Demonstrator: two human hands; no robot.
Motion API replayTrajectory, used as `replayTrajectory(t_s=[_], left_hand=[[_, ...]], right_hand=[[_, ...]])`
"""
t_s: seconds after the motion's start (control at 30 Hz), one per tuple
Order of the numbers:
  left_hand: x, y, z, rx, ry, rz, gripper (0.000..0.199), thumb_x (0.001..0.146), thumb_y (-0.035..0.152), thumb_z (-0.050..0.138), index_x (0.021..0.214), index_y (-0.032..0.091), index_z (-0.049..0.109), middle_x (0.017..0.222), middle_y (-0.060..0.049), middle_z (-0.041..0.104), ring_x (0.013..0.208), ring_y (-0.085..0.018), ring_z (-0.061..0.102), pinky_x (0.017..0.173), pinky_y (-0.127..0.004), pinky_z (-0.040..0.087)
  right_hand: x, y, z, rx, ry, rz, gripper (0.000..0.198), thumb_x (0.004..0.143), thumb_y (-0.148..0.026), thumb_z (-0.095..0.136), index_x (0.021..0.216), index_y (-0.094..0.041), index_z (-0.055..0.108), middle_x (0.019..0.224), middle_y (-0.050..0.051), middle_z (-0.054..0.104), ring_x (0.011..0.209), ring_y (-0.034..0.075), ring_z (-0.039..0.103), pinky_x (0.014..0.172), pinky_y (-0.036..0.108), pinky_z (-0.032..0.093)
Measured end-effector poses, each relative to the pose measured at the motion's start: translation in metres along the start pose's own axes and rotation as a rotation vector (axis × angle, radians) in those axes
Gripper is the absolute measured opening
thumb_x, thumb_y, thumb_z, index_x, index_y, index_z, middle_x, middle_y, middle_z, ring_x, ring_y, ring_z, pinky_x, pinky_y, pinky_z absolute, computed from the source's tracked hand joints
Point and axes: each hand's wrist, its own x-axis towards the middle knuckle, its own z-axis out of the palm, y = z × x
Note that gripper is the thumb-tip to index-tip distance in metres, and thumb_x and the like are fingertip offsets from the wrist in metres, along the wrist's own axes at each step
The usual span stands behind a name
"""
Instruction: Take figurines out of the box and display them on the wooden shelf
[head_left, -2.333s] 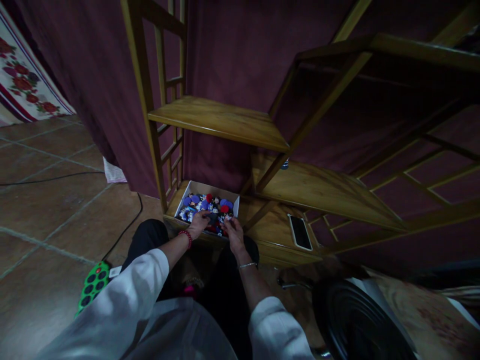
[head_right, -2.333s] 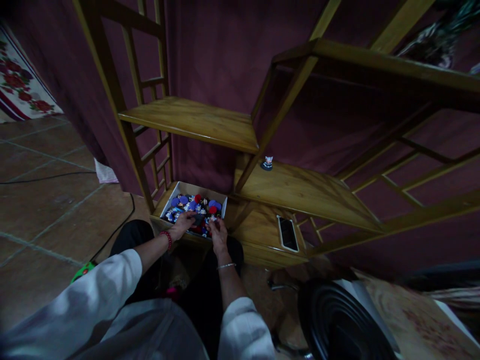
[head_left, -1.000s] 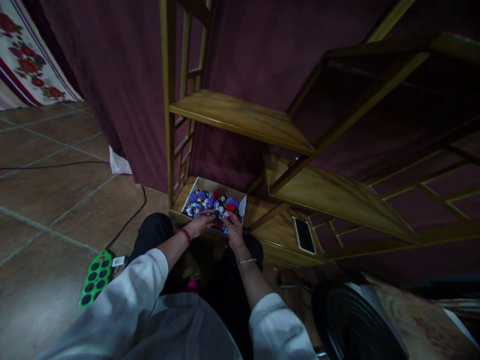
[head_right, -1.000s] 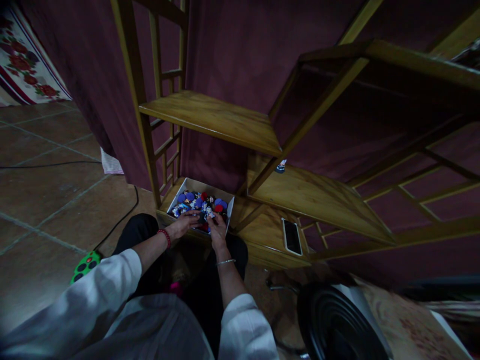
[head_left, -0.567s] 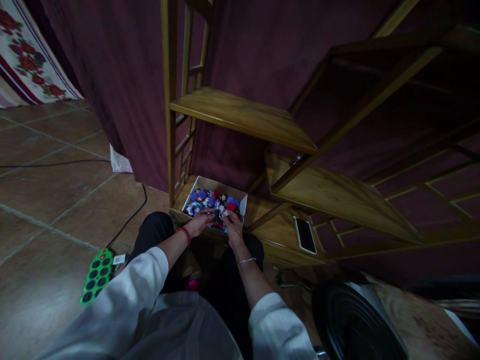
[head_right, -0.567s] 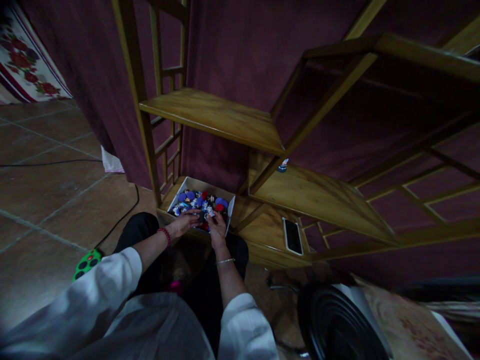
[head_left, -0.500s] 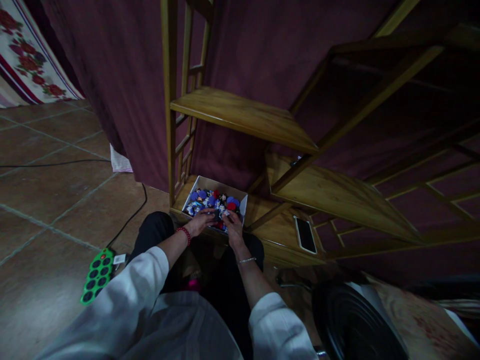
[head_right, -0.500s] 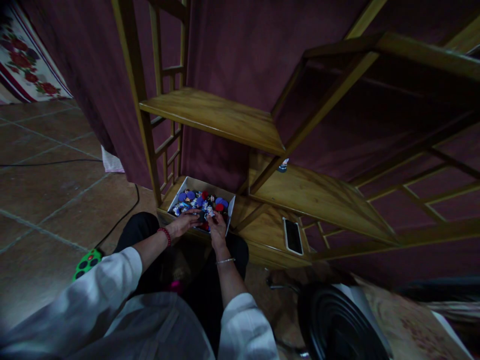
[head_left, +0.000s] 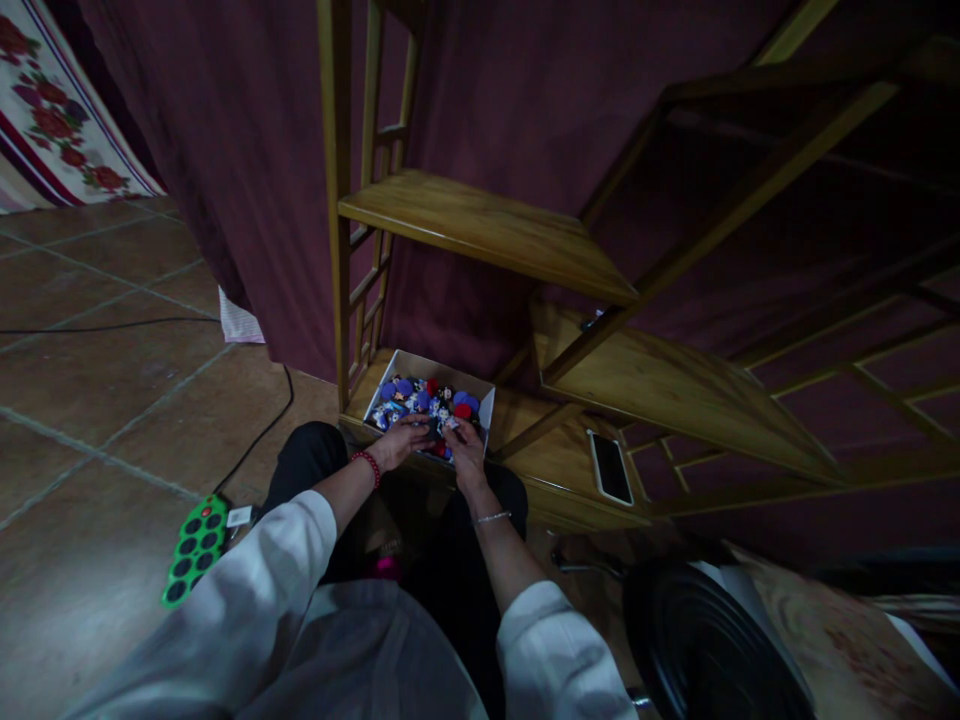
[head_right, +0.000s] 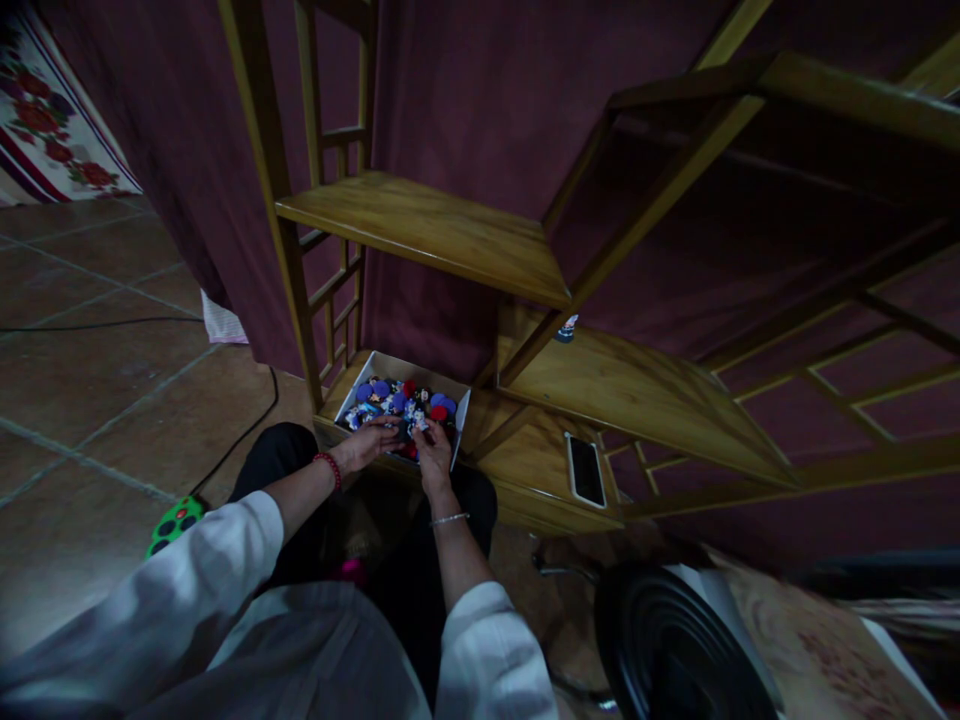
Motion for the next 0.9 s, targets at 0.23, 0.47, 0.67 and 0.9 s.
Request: replayTrajectory(t_s=[0.23,0.47,0.67,0.9], left_hand=[[-0.0009,-0.0005,-0.0003,-0.018,-0.008,0.013,0.019,0.071,0.001,0.055,0.087,0.012,0.055,0.071,-0.002,0.061,0.069,-0.012,0.062,0.078,-0.033,0.05],[0.0003,-0.0017,-0.0025,-0.031,-0.017,0.011,0.018,0.071,0.003,0.058,0.086,0.013,0.057,0.072,-0.002,0.061,0.068,-0.012,0.061,0.078,-0.034,0.05],[0.0005,-0.0017,-0.003,-0.045,-0.022,0.008,0.019,0.072,0.004,0.058,0.089,0.013,0.06,0.073,-0.003,0.063,0.07,-0.011,0.06,0.079,-0.032,0.049],[0.0031,-0.0029,-0.0057,-0.066,-0.066,0.006,0.02,0.074,0.005,0.056,0.091,0.013,0.062,0.083,-0.006,0.064,0.078,-0.013,0.06,0.082,-0.031,0.047]], right_hand=[[0.0008,0.0007,0.0008,0.009,0.006,-0.017,0.047,0.055,-0.042,0.067,0.095,-0.018,0.06,0.082,0.002,0.063,0.073,0.014,0.056,0.064,0.026,0.044],[0.0026,0.0012,0.0005,0.009,-0.021,-0.013,0.046,0.055,-0.04,0.068,0.094,-0.018,0.06,0.078,0.001,0.063,0.07,0.013,0.056,0.064,0.026,0.044],[0.0027,-0.0009,0.002,0.031,-0.021,-0.011,0.048,0.054,-0.039,0.068,0.097,-0.019,0.061,0.08,0.001,0.064,0.07,0.014,0.056,0.063,0.026,0.044],[0.0034,-0.0007,0.0029,0.039,-0.014,-0.013,0.049,0.053,-0.04,0.069,0.096,-0.018,0.063,0.082,0.003,0.065,0.07,0.014,0.057,0.061,0.027,0.045]])
